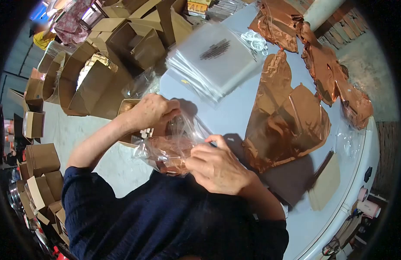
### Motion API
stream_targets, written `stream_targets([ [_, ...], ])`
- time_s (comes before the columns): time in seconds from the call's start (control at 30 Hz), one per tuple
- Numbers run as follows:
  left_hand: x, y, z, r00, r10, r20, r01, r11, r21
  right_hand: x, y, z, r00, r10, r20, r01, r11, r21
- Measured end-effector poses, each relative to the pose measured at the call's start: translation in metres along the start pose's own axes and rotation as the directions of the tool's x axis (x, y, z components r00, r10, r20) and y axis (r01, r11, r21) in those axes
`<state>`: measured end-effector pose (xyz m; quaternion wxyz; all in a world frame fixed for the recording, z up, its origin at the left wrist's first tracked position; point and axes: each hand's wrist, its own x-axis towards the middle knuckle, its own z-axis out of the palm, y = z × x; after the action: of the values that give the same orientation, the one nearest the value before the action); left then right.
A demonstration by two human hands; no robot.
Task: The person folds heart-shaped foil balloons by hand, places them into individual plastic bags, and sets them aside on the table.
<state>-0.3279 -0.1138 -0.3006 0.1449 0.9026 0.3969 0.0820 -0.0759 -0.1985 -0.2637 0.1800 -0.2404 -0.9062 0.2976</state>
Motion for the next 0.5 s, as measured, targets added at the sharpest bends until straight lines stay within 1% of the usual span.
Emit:
stream_targets([
  [0.03, -0.003, 0.003, 0.002, 0.999, -0.025, 0.037, 0.032, 0.979, -0.200, -0.003, -0.002, 0.001, 0.999, 0.040, 0.025, -0.041, 0.999, 0.007],
  [0.07, -0.002, 0.006, -0.006, 0.997, -0.042, 0.070, 0.066, 0.922, -0.382, -0.003, -0.004, 0.004, 0.996, 0.084, -0.016, -0.085, 0.996, -0.033],
  [0.1, -0.002, 0.010, -0.009, 0.993, -0.053, 0.110, 0.105, 0.827, -0.552, -0.002, -0.009, 0.009, 0.990, 0.130, -0.058, -0.134, 0.989, -0.068],
  [0.13, -0.003, 0.013, -0.003, 0.989, -0.086, 0.122, 0.148, 0.684, -0.715, -0.003, -0.012, 0.013, 0.979, 0.176, -0.100, -0.185, 0.978, -0.098],
  [0.17, -0.004, 0.017, 0.005, 0.983, -0.116, 0.140, 0.180, 0.507, -0.843, -0.004, -0.013, 0.015, 0.985, 0.158, -0.072, -0.167, 0.977, -0.132],
  [0.2, -0.005, 0.022, 0.011, 0.976, -0.143, 0.165, 0.202, 0.302, -0.932, -0.005, -0.014, 0.016, 0.989, 0.143, -0.041, -0.148, 0.975, -0.165],
  [0.3, -0.007, 0.036, 0.013, 0.879, -0.334, 0.341, 0.320, -0.119, -0.940, -0.008, -0.017, 0.013, 0.998, 0.063, 0.029, -0.055, 0.974, -0.219],
  [0.33, -0.008, 0.033, 0.015, 0.891, -0.367, 0.266, 0.248, -0.099, -0.964, -0.008, -0.018, 0.010, 0.998, 0.028, 0.048, -0.016, 0.973, -0.230],
  [0.43, -0.009, 0.026, 0.007, 0.820, -0.520, 0.238, 0.167, -0.180, -0.969, -0.010, -0.023, 0.005, 0.998, -0.030, 0.057, 0.043, 0.970, -0.239],
  [0.47, -0.006, 0.032, -0.005, 0.755, -0.636, 0.159, 0.195, -0.013, -0.981, -0.012, -0.021, 0.004, 0.998, -0.042, 0.039, 0.050, 0.974, -0.223],
  [0.5, -0.008, 0.031, -0.014, 0.790, -0.610, -0.060, 0.203, 0.352, -0.914, -0.012, -0.019, 0.003, 0.997, -0.065, 0.050, 0.077, 0.955, -0.288],
])
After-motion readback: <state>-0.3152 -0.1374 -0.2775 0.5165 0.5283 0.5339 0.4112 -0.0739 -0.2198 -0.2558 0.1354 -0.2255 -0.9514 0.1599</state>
